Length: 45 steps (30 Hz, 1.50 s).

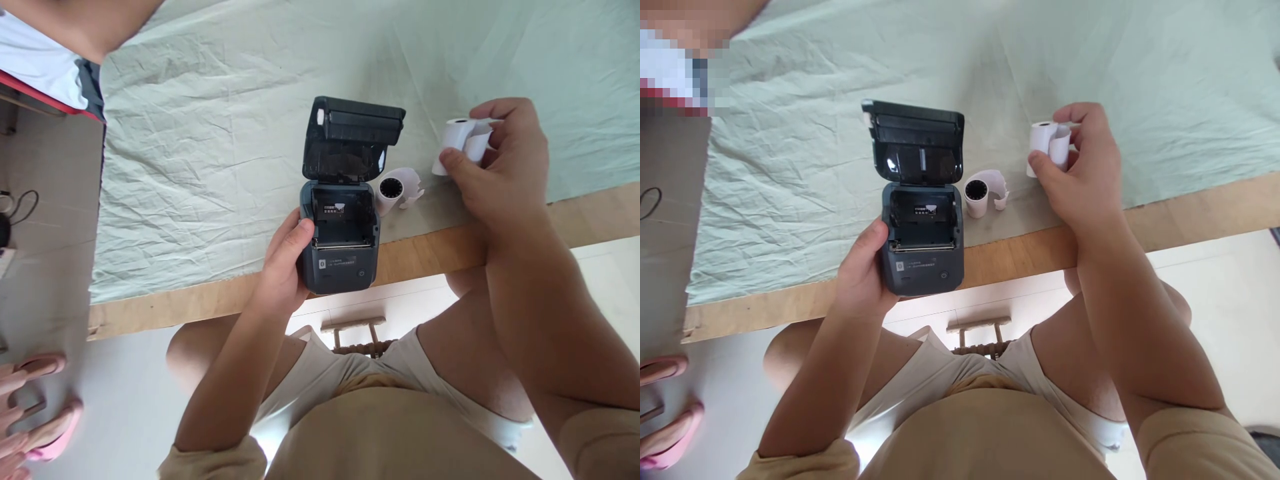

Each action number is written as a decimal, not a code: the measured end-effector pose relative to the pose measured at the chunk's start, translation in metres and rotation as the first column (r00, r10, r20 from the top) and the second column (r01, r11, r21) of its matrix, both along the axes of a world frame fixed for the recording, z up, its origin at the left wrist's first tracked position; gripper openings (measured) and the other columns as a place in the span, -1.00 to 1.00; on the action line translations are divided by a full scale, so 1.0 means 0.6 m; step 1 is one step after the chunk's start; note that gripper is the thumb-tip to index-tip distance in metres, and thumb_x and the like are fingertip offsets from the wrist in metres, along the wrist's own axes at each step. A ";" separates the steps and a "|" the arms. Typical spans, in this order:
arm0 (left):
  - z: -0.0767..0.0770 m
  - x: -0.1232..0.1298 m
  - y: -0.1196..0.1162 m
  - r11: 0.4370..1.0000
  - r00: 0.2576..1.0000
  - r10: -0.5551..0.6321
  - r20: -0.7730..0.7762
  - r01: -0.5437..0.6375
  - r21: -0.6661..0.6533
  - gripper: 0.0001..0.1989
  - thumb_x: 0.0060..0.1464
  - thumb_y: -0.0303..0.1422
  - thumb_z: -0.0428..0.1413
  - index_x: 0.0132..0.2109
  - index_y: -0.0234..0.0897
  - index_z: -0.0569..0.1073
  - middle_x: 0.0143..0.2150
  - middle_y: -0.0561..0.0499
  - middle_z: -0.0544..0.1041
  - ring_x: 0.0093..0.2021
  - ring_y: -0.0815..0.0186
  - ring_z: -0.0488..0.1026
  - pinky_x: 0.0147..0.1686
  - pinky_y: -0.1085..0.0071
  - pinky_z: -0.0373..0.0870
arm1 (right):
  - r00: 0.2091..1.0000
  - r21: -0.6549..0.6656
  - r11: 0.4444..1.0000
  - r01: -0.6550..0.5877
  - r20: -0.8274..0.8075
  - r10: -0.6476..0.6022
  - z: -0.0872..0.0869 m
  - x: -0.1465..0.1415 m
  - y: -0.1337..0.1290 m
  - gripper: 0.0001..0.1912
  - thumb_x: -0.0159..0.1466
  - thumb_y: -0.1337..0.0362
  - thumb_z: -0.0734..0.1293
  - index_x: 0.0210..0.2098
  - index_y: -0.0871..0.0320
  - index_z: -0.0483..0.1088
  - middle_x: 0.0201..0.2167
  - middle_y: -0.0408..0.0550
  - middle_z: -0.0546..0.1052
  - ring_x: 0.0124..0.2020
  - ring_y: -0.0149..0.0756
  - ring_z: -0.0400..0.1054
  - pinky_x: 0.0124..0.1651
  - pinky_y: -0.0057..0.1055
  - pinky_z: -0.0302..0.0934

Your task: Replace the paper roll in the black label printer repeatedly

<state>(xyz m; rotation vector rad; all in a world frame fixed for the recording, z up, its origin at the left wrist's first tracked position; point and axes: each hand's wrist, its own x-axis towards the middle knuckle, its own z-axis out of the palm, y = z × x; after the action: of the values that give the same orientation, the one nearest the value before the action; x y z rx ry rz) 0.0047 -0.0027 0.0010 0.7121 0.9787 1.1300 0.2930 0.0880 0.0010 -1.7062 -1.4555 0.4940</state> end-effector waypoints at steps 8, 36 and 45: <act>0.003 0.003 0.004 1.000 1.000 0.013 0.003 -0.013 0.015 -0.47 0.26 0.18 0.36 0.03 -0.17 0.68 -0.19 -0.09 0.77 -0.08 -0.13 0.82 -0.30 0.16 0.75 | 0.998 0.013 1.000 0.002 -0.067 -0.001 -0.002 -0.003 0.002 -0.45 0.28 0.56 0.46 0.19 0.05 0.37 -0.31 -0.24 0.52 -0.38 -0.33 0.37 -0.20 -0.28 0.27; 0.003 0.000 0.001 1.000 1.000 0.002 -0.017 -0.002 -0.013 -0.50 0.30 0.14 0.32 0.08 -0.17 0.68 -0.12 -0.10 0.79 -0.01 -0.12 0.82 -0.22 0.14 0.79 | 0.977 -0.144 0.984 -0.105 0.169 0.129 0.010 -0.009 -0.011 -0.62 0.24 0.34 0.57 0.04 0.02 0.61 -0.14 -0.09 0.69 -0.15 -0.18 0.57 0.09 -0.02 0.56; 0.006 0.002 0.001 1.000 1.000 0.020 0.017 -0.021 0.005 -0.58 0.29 0.08 0.35 0.01 -0.16 0.69 -0.16 -0.11 0.78 -0.01 -0.13 0.82 -0.15 0.10 0.81 | 0.992 -0.009 1.000 0.018 -0.128 -0.019 -0.010 0.004 0.013 -0.72 0.33 0.44 0.45 0.02 0.09 0.56 -0.16 -0.01 0.68 -0.19 -0.23 0.56 0.02 -0.11 0.49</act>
<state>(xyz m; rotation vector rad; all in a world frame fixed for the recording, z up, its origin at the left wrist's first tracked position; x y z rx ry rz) 0.0059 -0.0024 0.0045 0.6974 0.9712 1.1552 0.2952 0.0956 -0.0051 -1.6613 -1.3462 0.5894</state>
